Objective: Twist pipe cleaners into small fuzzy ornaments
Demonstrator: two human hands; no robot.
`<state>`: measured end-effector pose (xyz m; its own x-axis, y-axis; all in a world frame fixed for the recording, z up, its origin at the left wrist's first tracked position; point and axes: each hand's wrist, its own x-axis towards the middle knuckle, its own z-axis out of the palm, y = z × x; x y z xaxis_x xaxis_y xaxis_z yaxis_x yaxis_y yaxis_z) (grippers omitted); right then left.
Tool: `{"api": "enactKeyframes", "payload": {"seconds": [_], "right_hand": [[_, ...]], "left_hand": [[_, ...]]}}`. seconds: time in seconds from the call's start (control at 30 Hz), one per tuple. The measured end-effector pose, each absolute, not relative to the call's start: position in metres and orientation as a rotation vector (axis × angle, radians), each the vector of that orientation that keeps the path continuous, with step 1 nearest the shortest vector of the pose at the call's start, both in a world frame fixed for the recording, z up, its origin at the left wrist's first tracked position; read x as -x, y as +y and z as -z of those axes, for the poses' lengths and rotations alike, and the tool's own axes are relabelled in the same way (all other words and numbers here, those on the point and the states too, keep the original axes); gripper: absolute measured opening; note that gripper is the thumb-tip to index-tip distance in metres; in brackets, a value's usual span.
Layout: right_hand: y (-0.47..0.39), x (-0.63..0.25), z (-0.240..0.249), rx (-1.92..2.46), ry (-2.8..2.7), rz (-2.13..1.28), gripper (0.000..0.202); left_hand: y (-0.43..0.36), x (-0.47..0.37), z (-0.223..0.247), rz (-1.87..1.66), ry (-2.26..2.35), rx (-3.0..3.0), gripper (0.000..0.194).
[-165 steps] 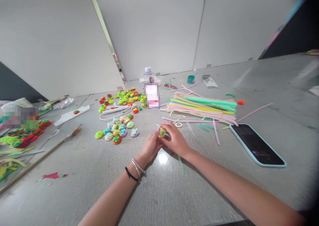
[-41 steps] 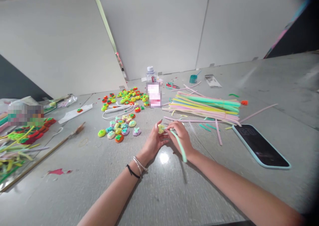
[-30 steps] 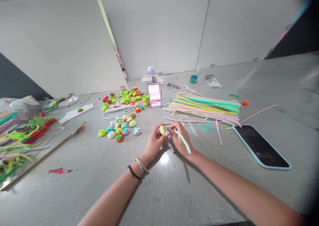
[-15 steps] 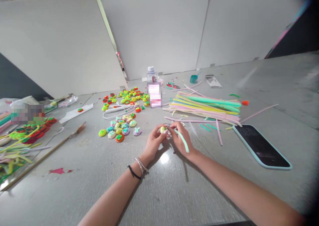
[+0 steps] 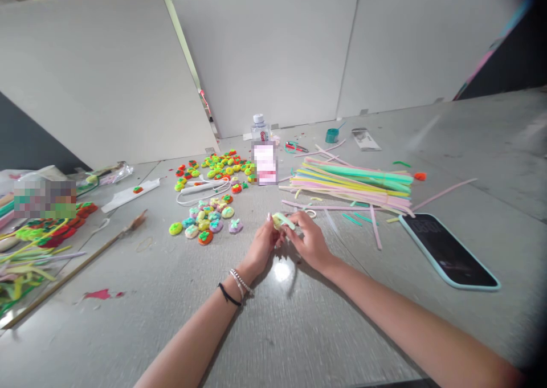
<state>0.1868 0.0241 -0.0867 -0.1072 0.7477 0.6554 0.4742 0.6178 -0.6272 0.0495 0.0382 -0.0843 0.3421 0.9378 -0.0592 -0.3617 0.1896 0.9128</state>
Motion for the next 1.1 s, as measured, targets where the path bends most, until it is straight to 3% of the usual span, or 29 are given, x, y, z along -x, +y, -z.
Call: {"api": "enactKeyframes", "payload": {"seconds": [0.27, 0.6, 1.1], "right_hand": [[0.017, -0.182, 0.080, 1.047, -1.808, -0.108, 0.037], [0.027, -0.187, 0.085, 1.021, -1.818, -0.236, 0.032], [0.027, -0.187, 0.087, 0.968, -1.855, -0.315, 0.038]], "left_hand": [[0.035, -0.049, 0.082, -1.032, 0.715, -0.846, 0.037], [0.034, -0.049, 0.074, -0.994, 0.505, -0.802, 0.022], [0.037, -0.048, 0.080, -1.022, 0.563, -0.749, 0.029]]}}
